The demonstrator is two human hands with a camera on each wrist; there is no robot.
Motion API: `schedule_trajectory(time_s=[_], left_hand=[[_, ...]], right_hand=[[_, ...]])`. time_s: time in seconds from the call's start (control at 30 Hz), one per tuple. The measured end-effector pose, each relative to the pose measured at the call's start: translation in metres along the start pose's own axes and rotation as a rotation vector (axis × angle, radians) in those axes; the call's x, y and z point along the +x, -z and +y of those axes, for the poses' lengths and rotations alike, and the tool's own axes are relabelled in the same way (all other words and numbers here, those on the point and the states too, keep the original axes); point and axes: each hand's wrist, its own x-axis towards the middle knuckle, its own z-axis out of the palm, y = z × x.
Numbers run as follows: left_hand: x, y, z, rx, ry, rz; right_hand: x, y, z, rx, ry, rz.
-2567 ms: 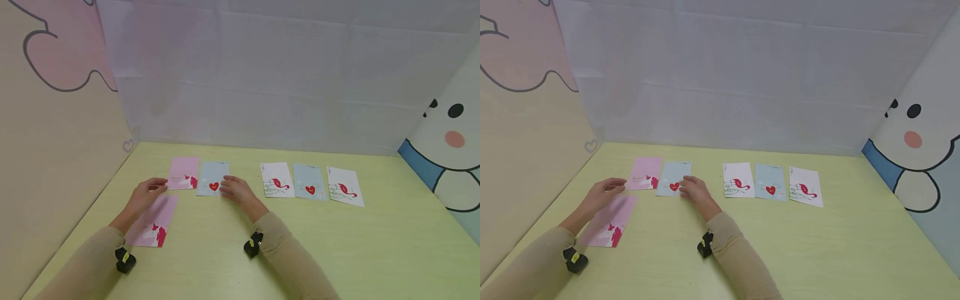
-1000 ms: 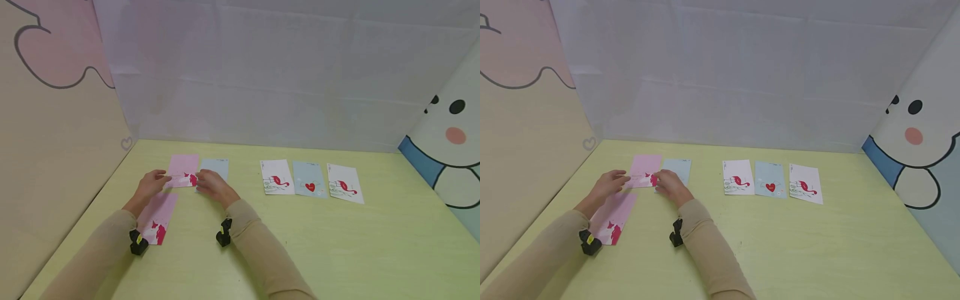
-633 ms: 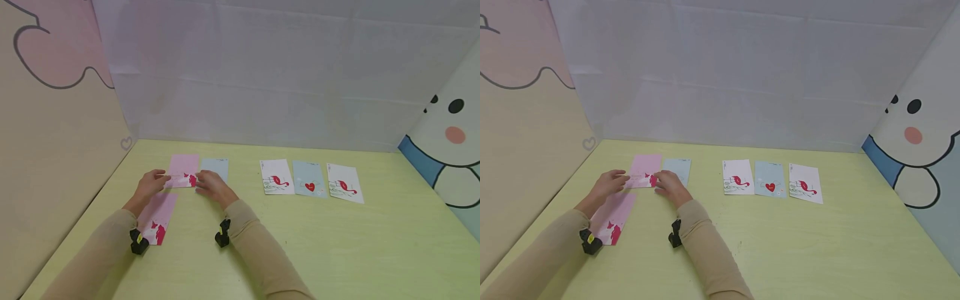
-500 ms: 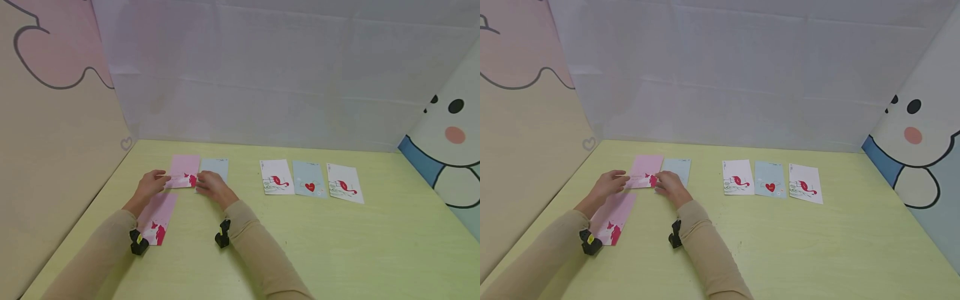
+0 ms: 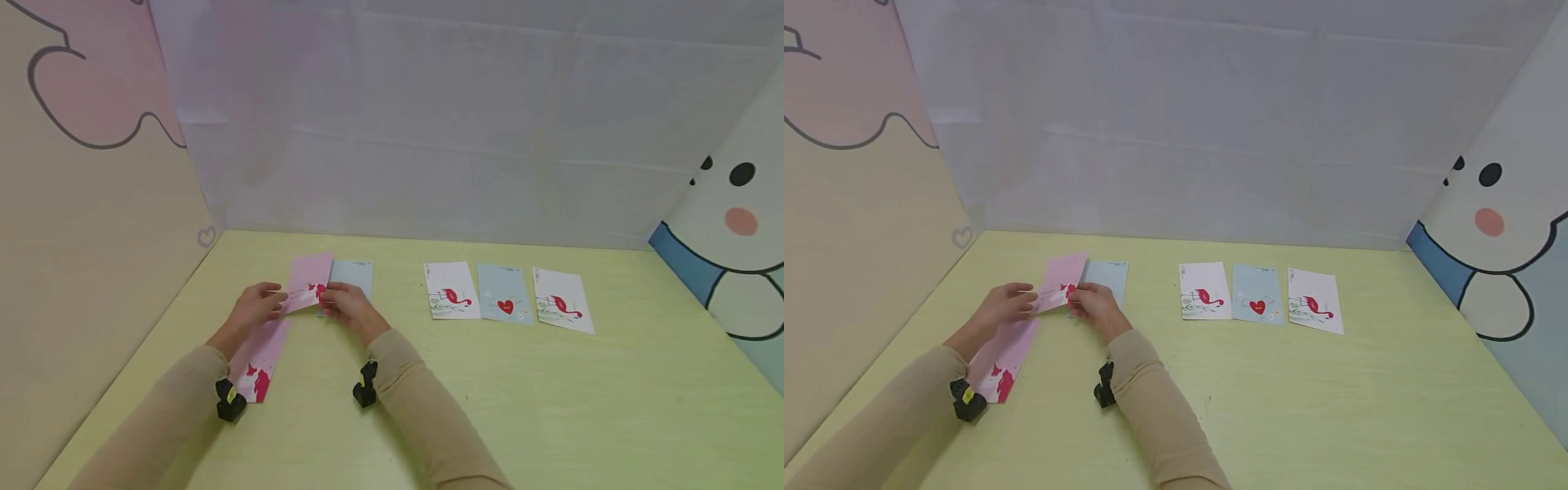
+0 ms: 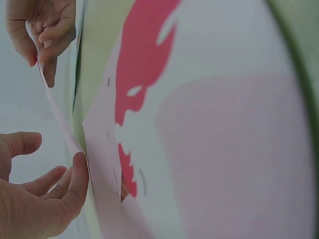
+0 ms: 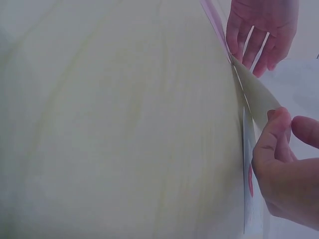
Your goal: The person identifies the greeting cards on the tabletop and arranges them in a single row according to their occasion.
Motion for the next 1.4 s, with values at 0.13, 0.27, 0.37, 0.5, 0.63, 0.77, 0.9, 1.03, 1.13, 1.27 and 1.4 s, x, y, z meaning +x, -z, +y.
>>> schedule_trajectory(time_s=[0.13, 0.27, 0.37, 0.5, 0.63, 0.77, 0.9, 1.03, 1.13, 1.27, 1.4], left_hand=[[0.000, -0.003, 0.001, 0.032, -0.012, 0.015], [0.000, -0.004, 0.003, 0.065, -0.022, 0.039], [0.002, -0.005, 0.003, 0.068, -0.029, 0.049], [0.004, -0.006, 0.005, 0.055, -0.032, 0.059], [0.005, -0.009, 0.008, 0.050, -0.048, 0.063], [0.005, -0.012, 0.009, 0.046, -0.066, 0.054], [0.006, -0.014, 0.009, 0.025, -0.067, 0.036], [0.005, -0.017, 0.011, -0.002, -0.058, 0.010], [0.003, -0.019, 0.013, -0.010, -0.049, -0.010], [-0.002, -0.021, 0.016, -0.014, -0.060, -0.032], [-0.006, -0.023, 0.016, -0.024, -0.076, -0.057]], right_hand=[[-0.002, 0.003, 0.000, 0.004, -0.001, -0.002], [-0.004, 0.006, 0.000, 0.000, 0.004, -0.009], [-0.006, 0.009, -0.001, -0.008, 0.008, -0.010], [-0.006, 0.013, -0.003, -0.021, 0.018, -0.010], [-0.008, 0.020, -0.004, -0.029, 0.030, -0.025], [-0.012, 0.028, -0.005, -0.031, 0.034, -0.049], [-0.017, 0.034, -0.008, -0.041, 0.026, -0.076], [-0.022, 0.039, -0.011, -0.074, 0.020, -0.077], [-0.025, 0.044, -0.013, -0.102, 0.013, -0.067], [-0.026, 0.049, -0.014, -0.130, 0.018, -0.064], [-0.029, 0.054, -0.014, -0.134, 0.015, -0.058]])
